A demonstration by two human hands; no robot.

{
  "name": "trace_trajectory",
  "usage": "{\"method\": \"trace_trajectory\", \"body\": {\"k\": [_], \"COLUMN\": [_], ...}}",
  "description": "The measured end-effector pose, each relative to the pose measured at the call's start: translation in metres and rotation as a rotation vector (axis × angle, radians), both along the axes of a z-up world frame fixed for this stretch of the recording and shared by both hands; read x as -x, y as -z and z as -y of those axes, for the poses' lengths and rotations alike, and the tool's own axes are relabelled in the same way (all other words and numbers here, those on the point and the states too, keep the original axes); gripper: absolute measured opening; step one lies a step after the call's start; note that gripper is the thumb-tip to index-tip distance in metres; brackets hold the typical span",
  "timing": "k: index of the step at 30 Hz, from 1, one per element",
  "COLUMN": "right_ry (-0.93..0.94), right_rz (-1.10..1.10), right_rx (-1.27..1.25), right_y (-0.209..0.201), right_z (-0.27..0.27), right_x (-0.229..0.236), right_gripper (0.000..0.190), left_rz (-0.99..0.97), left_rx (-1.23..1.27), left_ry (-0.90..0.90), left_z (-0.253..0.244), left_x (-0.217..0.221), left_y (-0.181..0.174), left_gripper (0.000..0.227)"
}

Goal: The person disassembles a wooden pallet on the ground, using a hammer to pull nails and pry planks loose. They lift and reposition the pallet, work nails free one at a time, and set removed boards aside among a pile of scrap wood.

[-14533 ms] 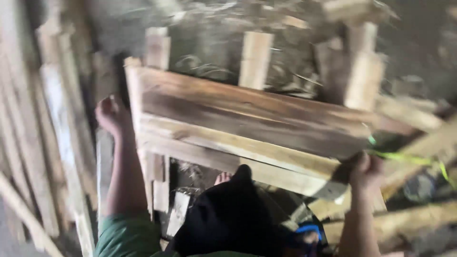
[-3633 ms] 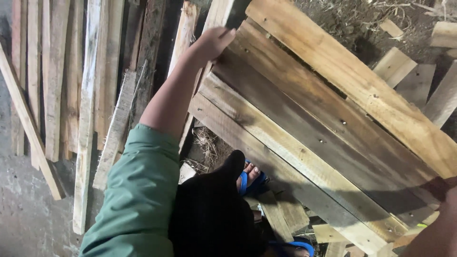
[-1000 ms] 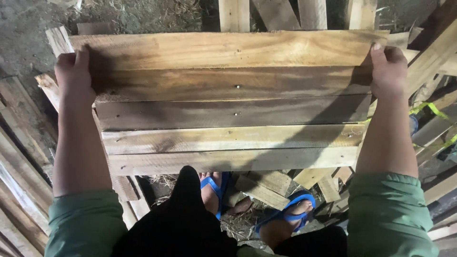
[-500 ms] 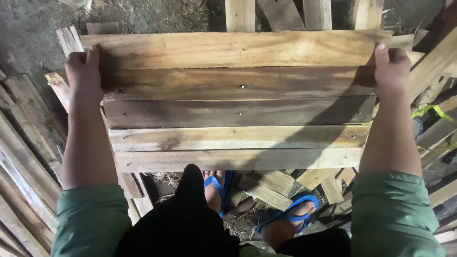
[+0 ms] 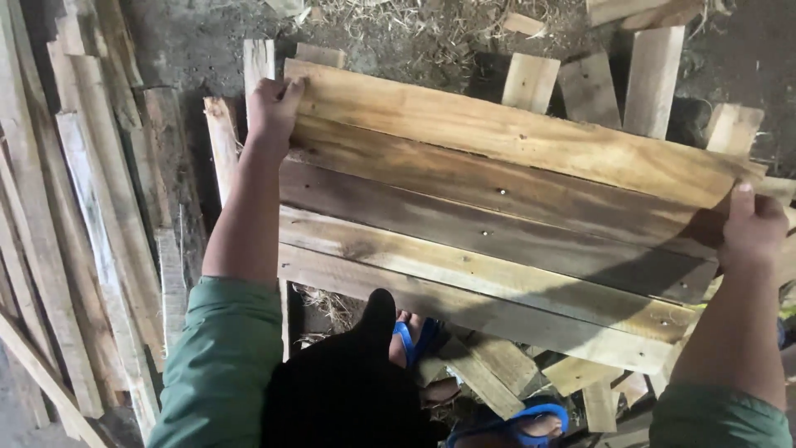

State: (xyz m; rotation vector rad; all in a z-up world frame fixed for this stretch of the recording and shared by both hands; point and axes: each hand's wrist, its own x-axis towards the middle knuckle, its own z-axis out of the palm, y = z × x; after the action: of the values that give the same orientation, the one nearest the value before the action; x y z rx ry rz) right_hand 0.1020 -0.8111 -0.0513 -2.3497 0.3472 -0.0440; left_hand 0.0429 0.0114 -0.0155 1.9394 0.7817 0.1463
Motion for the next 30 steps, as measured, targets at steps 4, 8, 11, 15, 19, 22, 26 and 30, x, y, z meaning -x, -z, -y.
{"method": "trace_trajectory", "body": {"k": [4,8,11,15,19,22,26,30], "right_ry": [-0.01,-0.001,-0.025,-0.002,0.005,-0.039,-0.086,0.123], "right_rz": [0.045,0.067,0.11,0.054,0.013,-0.03,-0.062,-0.227], "right_rx": [-0.09,-0.018,0.032,0.285,0.197,-0.079,0.055,0.389], "right_y": [0.017,0.011,0.016,-0.004,-0.011,-0.004,-0.026,-0.057], "right_z": [0.015,0.007,0.012,-0.007,-0.014,-0.003,-0.023,-0.049], "right_x": [-0.002,0.001,-0.001,0.002,0.004,0.006,0.006,0.012], "right_gripper": [0.041,0.04,0.041,0.044,0.042,0.038,0.044,0.044], "left_rz": [-0.044,-0.03,-0.011,-0.215,-0.375,-0.355,-0.34,-0.295], "left_rx": [-0.01,-0.003,0.009,0.135,0.189,0.068,0.156,-0.013], "left_ry": [0.011,-0.024,0.008,0.07,0.064,0.074,0.018,0.134], "left_z": [0.002,-0.007,-0.004,0.004,0.011,0.009,0.011,0.002], "left_x": [-0.001,-0.004,-0.006,-0.009,-0.012,-0.012,-0.011,-0.009], "left_y": [-0.002,0.023,0.017,-0.013,-0.028,-0.013,-0.013,0.025], "left_gripper": [0.042,0.044,0.05,0.038,0.045,0.047,0.046,0.045]}}
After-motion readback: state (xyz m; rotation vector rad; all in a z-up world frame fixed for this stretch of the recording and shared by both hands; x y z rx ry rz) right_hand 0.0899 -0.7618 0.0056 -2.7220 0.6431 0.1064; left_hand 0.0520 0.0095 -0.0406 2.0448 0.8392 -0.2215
